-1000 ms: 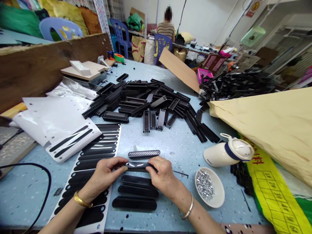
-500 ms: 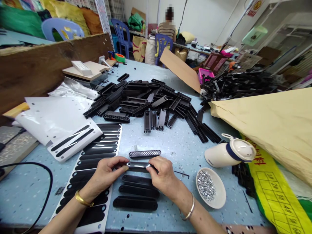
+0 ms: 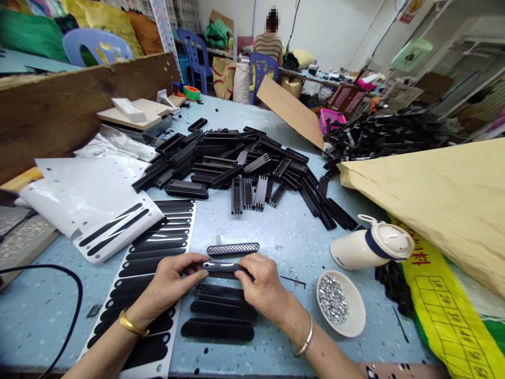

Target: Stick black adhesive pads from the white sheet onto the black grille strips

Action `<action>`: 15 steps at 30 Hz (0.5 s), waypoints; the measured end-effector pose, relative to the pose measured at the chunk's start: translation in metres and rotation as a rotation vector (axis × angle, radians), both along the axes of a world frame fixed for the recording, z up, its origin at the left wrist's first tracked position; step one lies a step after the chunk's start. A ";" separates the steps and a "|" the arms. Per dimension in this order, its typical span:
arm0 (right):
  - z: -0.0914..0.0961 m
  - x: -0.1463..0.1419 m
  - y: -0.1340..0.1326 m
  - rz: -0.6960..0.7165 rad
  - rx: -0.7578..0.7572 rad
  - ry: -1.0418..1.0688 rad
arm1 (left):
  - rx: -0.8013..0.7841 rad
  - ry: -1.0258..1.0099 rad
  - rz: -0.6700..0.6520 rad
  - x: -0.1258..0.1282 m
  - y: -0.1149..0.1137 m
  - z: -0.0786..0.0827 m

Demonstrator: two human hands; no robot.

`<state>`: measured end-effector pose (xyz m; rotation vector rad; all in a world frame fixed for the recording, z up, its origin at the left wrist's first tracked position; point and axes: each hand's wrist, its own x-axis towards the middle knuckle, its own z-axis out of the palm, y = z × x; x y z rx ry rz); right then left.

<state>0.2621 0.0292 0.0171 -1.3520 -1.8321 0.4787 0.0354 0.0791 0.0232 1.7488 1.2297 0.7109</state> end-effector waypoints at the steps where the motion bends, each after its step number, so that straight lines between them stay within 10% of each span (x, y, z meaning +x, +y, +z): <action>1: -0.001 0.000 0.000 0.000 -0.001 0.003 | 0.011 0.007 -0.004 0.000 0.000 -0.001; 15: -0.008 0.005 0.001 0.004 -0.089 0.124 | 0.121 0.086 -0.012 0.002 0.004 -0.005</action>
